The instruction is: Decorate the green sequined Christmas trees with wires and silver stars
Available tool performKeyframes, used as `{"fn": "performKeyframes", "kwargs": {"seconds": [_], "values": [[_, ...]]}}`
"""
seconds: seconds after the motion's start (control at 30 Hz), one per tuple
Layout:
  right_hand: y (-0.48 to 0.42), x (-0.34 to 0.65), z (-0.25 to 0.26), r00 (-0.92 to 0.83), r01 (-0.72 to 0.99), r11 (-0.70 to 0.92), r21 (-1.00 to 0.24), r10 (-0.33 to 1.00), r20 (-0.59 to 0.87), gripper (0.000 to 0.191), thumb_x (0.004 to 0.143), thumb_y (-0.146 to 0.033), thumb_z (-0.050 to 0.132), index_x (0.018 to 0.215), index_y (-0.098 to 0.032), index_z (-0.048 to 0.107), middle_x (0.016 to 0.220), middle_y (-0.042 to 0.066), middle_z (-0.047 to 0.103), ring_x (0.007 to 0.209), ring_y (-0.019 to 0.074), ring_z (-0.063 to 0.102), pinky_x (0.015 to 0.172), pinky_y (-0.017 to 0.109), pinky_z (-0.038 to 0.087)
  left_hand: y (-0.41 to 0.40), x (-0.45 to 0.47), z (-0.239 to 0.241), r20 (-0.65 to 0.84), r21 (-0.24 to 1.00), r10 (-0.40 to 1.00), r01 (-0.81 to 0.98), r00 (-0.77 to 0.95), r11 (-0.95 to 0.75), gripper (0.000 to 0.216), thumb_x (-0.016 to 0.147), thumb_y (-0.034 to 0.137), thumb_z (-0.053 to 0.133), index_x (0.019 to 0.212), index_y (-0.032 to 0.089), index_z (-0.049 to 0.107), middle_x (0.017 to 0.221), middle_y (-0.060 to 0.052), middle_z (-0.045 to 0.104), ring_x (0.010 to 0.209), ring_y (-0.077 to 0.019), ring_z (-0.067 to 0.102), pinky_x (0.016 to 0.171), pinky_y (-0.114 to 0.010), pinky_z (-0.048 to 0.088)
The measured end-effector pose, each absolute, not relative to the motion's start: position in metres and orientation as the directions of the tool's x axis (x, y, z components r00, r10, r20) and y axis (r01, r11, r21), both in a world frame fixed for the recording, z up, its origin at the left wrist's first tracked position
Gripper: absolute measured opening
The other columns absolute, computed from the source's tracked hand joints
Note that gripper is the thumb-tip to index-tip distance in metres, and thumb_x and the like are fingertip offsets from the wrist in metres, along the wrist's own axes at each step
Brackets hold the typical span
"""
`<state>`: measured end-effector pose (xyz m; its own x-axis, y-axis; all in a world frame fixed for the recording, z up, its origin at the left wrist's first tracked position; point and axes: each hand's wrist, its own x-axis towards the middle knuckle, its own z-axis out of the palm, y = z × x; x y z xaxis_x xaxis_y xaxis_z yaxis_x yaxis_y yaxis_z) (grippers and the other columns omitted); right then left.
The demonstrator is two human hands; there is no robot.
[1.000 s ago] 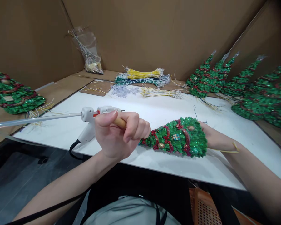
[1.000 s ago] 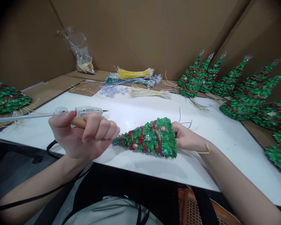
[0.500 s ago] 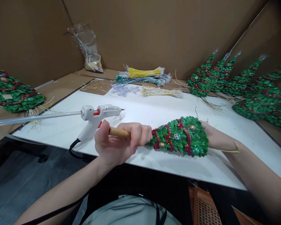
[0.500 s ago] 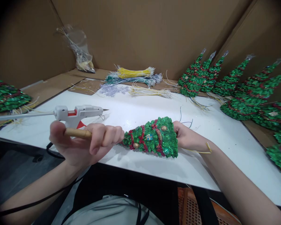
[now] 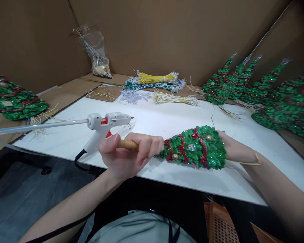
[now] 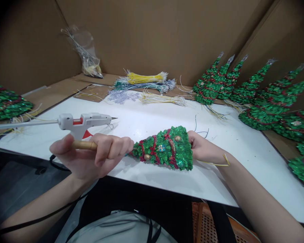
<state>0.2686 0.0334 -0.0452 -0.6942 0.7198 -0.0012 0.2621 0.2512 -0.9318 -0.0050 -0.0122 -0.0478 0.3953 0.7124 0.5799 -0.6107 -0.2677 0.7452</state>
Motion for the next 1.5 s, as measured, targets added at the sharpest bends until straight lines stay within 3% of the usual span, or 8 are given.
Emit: {"fn": "performKeyframes", "kwargs": {"seconds": [0.37,0.6,0.77,0.97,1.2,1.4,1.5], "values": [[0.033,0.267,-0.046,-0.686,0.258,0.248,-0.934,0.728,0.004,0.009,0.075,-0.03,0.077,0.068,-0.024,0.077,0.08,0.001,0.074,0.077,0.0182,0.068,0.071,0.025,0.06,-0.027,-0.003,-0.046,0.535,0.803,0.715,-0.535,0.451,-0.263,0.052,0.07,0.059,0.059,0.045,0.018,0.039,0.039,0.0,0.033,0.047,-0.0134,0.031,0.056,-0.033,0.021],[0.032,0.266,-0.042,-0.676,0.301,0.224,-0.927,0.735,-0.042,0.008,0.076,-0.03,0.077,0.074,-0.023,0.078,0.087,0.002,0.074,0.084,0.02,0.067,0.078,0.029,0.059,-0.023,-0.003,-0.03,0.452,0.857,0.708,-0.483,0.542,-0.178,0.051,0.071,0.057,0.057,0.044,0.018,0.037,0.04,0.0,0.031,0.047,-0.0127,0.027,0.057,-0.034,0.021],[0.033,0.268,-0.044,-0.686,0.292,0.236,-0.927,0.727,-0.031,0.007,0.077,-0.028,0.076,0.071,-0.023,0.076,0.085,0.002,0.073,0.083,0.0182,0.066,0.079,0.028,0.058,-0.017,-0.003,-0.034,0.479,0.84,0.696,-0.509,0.535,-0.187,0.053,0.072,0.06,0.055,0.044,0.019,0.037,0.039,0.0,0.03,0.045,-0.0123,0.027,0.057,-0.033,0.02],[0.033,0.269,-0.044,-0.698,0.258,0.241,-0.936,0.716,-0.008,0.006,0.076,-0.028,0.077,0.073,-0.024,0.077,0.084,0.0,0.073,0.081,0.0171,0.066,0.076,0.024,0.058,-0.019,-0.001,-0.045,0.523,0.821,0.693,-0.511,0.496,-0.254,0.055,0.073,0.063,0.053,0.046,0.018,0.036,0.039,0.0,0.03,0.046,-0.0125,0.028,0.057,-0.033,0.021],[0.032,0.27,-0.047,-0.689,0.254,0.218,-0.942,0.725,-0.018,0.008,0.077,-0.031,0.076,0.079,-0.024,0.079,0.087,0.001,0.075,0.082,0.0188,0.068,0.074,0.026,0.059,-0.032,-0.005,-0.054,0.563,0.826,0.649,-0.358,0.512,-0.435,0.057,0.081,0.07,0.046,0.053,0.021,0.037,0.045,0.001,0.031,0.05,-0.0149,0.029,0.059,-0.035,0.026],[0.034,0.267,-0.044,-0.713,0.229,0.206,-0.951,0.701,-0.02,0.009,0.072,-0.031,0.08,0.07,-0.023,0.078,0.082,0.001,0.075,0.081,0.0211,0.067,0.079,0.031,0.058,-0.037,0.004,-0.083,0.679,0.695,0.537,-0.204,0.5,-0.689,0.065,0.087,0.081,0.021,0.054,0.024,0.026,0.044,0.003,0.027,0.045,-0.0148,0.024,0.055,-0.036,0.028],[0.034,0.267,-0.044,-0.72,0.221,0.199,-0.955,0.694,-0.022,0.009,0.071,-0.031,0.082,0.068,-0.024,0.078,0.081,0.001,0.074,0.081,0.0208,0.066,0.08,0.03,0.057,-0.036,0.009,-0.092,0.712,0.644,0.504,-0.169,0.489,-0.746,0.064,0.09,0.077,0.025,0.053,0.025,0.023,0.044,0.004,0.026,0.045,-0.0141,0.022,0.054,-0.036,0.027]]}}
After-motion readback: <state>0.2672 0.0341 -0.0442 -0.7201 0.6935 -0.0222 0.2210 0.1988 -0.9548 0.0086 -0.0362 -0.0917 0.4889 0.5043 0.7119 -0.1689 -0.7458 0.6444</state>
